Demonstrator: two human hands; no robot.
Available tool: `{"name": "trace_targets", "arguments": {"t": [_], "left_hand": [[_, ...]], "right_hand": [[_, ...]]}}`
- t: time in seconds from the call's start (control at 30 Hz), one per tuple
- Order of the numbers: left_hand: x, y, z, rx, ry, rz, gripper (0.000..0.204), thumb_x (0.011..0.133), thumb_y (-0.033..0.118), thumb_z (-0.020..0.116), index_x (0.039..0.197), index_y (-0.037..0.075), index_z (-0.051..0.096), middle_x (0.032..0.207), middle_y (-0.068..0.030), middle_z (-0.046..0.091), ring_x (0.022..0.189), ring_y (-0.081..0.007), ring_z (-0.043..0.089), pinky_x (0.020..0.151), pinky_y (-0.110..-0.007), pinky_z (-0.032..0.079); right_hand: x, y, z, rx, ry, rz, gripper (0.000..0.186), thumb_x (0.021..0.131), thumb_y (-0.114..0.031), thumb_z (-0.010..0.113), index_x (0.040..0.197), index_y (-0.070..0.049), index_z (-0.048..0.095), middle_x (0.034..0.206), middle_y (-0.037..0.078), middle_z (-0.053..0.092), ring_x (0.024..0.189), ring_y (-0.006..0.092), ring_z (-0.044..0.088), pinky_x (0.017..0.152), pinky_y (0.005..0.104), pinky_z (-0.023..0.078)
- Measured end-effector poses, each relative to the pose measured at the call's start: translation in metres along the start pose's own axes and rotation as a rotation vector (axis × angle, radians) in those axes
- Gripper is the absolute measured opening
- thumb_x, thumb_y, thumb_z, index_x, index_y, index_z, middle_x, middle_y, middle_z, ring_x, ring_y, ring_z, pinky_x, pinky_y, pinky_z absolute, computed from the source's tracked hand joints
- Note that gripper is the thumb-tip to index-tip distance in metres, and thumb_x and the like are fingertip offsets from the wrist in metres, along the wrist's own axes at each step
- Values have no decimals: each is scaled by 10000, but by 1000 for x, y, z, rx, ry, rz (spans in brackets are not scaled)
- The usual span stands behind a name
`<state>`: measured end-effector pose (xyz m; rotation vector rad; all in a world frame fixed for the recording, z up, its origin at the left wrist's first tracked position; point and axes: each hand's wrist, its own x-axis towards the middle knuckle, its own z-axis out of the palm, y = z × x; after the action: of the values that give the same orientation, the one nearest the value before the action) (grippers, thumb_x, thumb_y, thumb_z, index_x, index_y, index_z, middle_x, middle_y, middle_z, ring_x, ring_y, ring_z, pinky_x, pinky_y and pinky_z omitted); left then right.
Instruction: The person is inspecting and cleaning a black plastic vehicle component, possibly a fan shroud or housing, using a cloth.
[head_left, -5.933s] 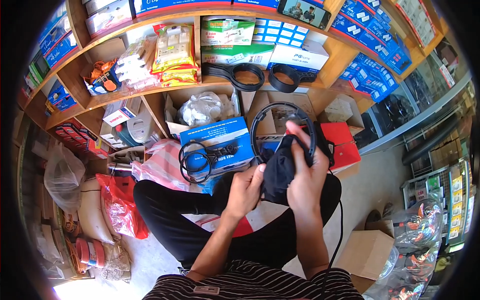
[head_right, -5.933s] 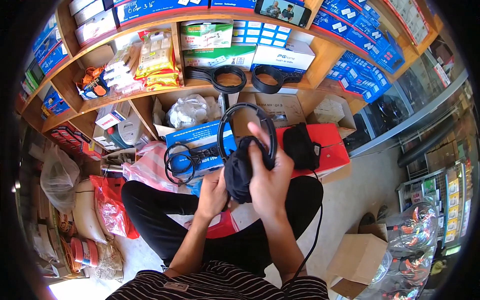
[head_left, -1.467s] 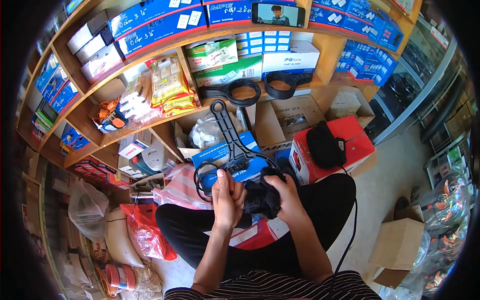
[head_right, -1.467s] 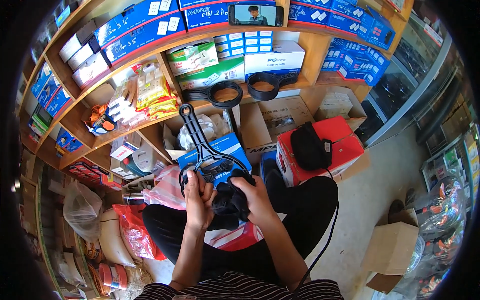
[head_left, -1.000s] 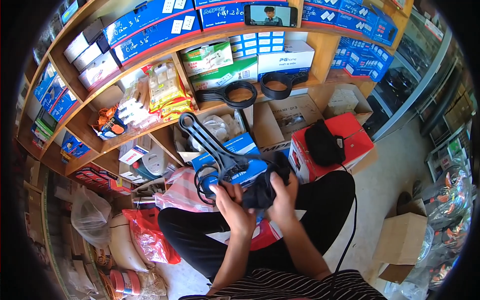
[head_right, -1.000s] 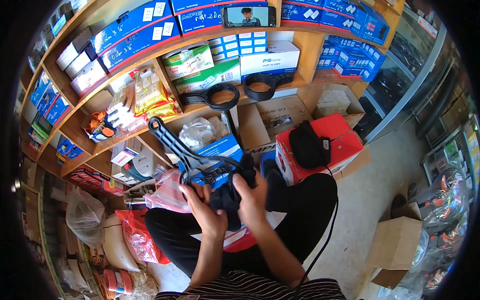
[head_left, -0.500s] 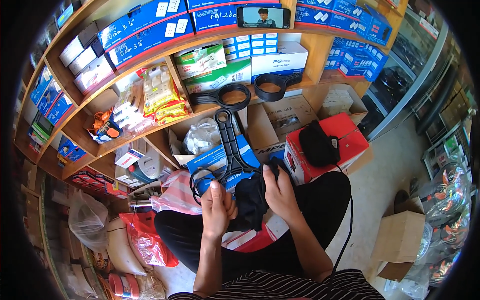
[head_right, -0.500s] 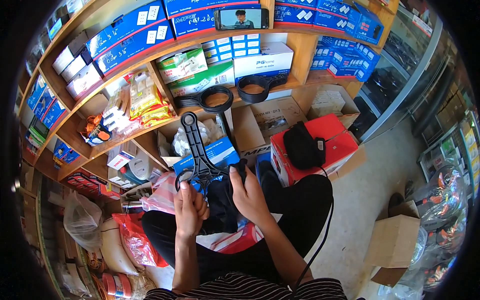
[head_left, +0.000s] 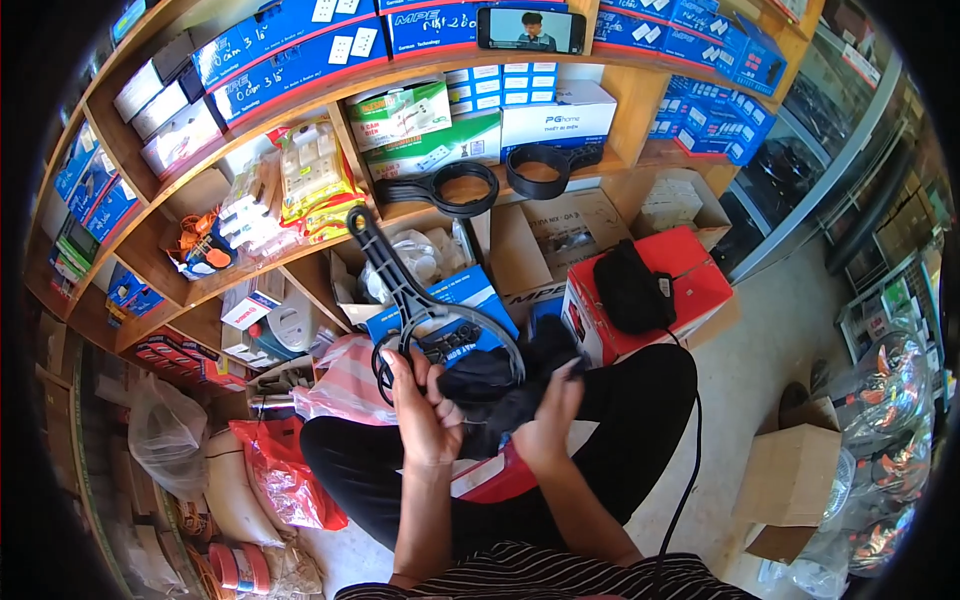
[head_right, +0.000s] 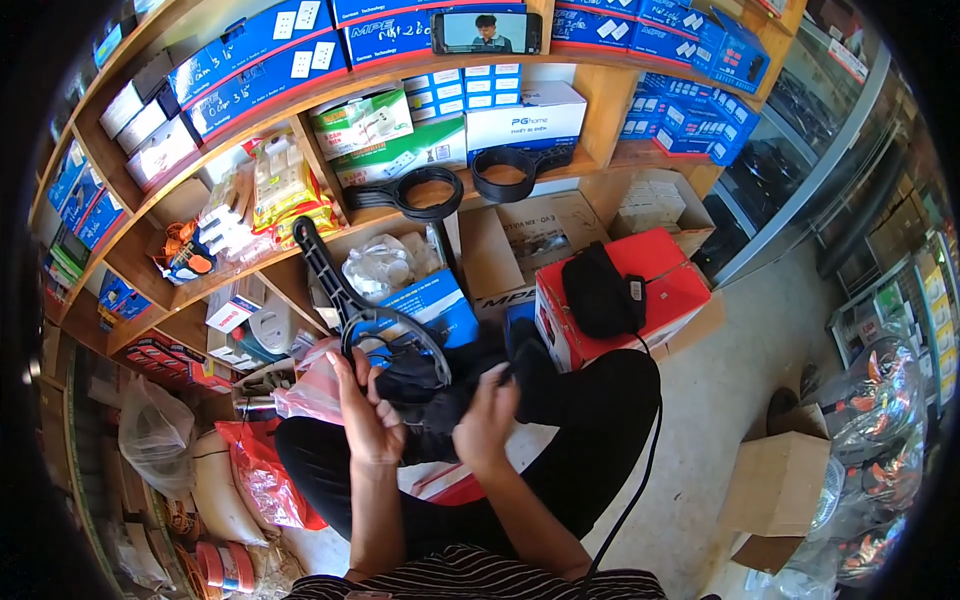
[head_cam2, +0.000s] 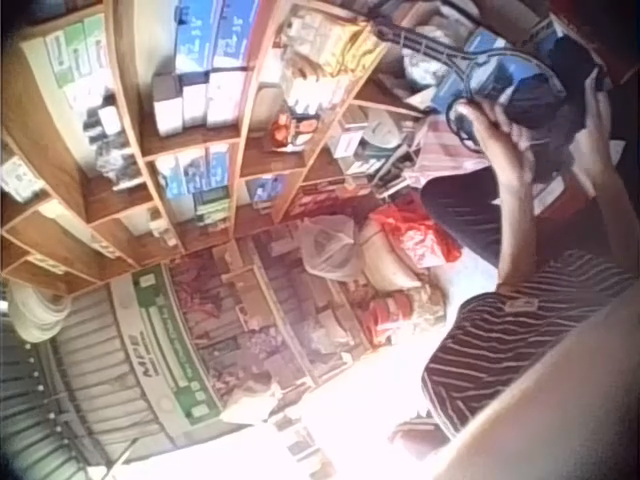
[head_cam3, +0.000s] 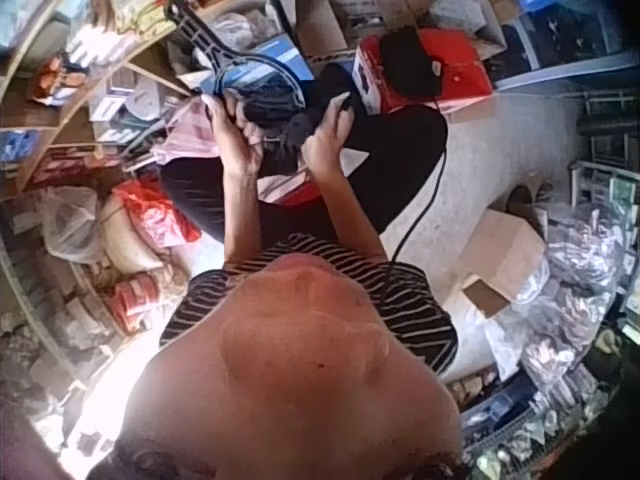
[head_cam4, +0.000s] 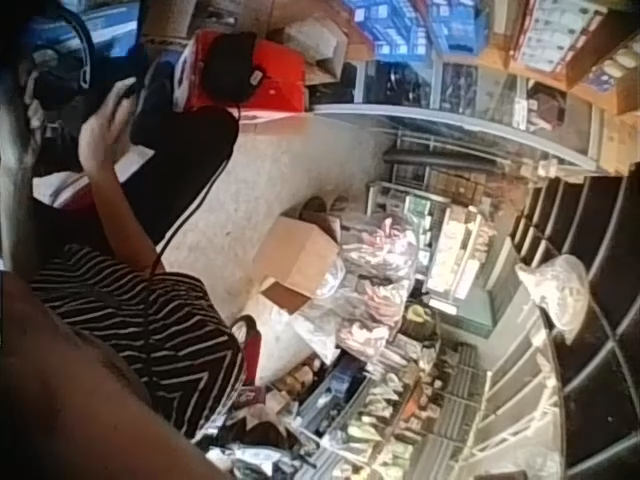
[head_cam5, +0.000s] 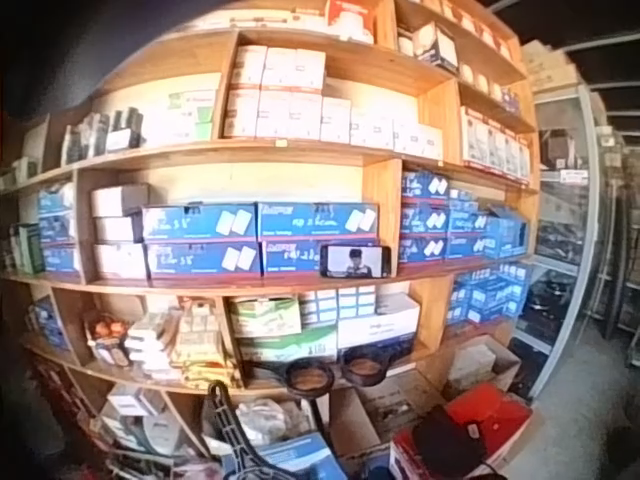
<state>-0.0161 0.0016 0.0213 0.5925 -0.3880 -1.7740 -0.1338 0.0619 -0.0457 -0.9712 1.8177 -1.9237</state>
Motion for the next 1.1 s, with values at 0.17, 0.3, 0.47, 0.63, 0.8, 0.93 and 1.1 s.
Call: {"name": "trace_targets", "arguments": {"t": [0.17,0.3,0.47,0.63,0.8,0.93,1.1], "left_hand": [[-3,27,-29,170,-156,-141,449,1064,567,437,828,186,413,577,69,220,423,-49,170,369,-224,146],[-5,23,-20,541,-402,-255,484,1077,498,475,778,122,418,590,30,295,441,-77,264,408,-249,208],[0,27,-20,653,-412,-185,454,1095,406,490,768,94,448,588,36,364,458,-56,316,421,-249,242],[2,30,-26,709,-354,-61,458,1076,377,556,722,94,491,561,61,375,461,-44,305,438,-255,220],[4,26,-24,748,-307,60,484,1058,382,587,679,106,467,564,73,350,463,-46,290,441,-269,181],[-8,18,-18,444,-173,27,494,1054,371,595,662,131,414,559,84,295,466,-44,232,442,-269,153],[-10,28,-29,422,-170,46,501,1054,372,592,659,130,402,547,80,276,452,-43,239,434,-272,159]], "right_hand": [[69,-34,-44,936,-209,376,386,1084,-230,496,1394,0,486,1246,130,636,1098,253,657,971,358,517],[68,-74,-26,291,-810,152,303,1079,-299,562,1190,-20,607,998,2,661,910,65,580,774,262,482],[78,-86,-34,34,-878,254,329,1071,-326,579,983,-19,660,773,-36,587,702,65,494,630,288,425],[72,-91,-34,27,-1018,265,384,1068,-380,571,1070,-7,661,821,-15,604,758,92,520,694,313,461],[55,-80,-20,184,-889,290,367,1062,-388,584,1110,-30,651,918,-27,622,839,63,519,762,268,448],[59,-92,-17,305,-934,390,464,1053,-456,577,1163,-15,668,967,-2,671,880,82,562,815,287,470],[60,-85,-15,250,-1057,489,481,1040,-469,598,1188,-17,668,999,-6,674,914,74,573,836,271,471]]}}
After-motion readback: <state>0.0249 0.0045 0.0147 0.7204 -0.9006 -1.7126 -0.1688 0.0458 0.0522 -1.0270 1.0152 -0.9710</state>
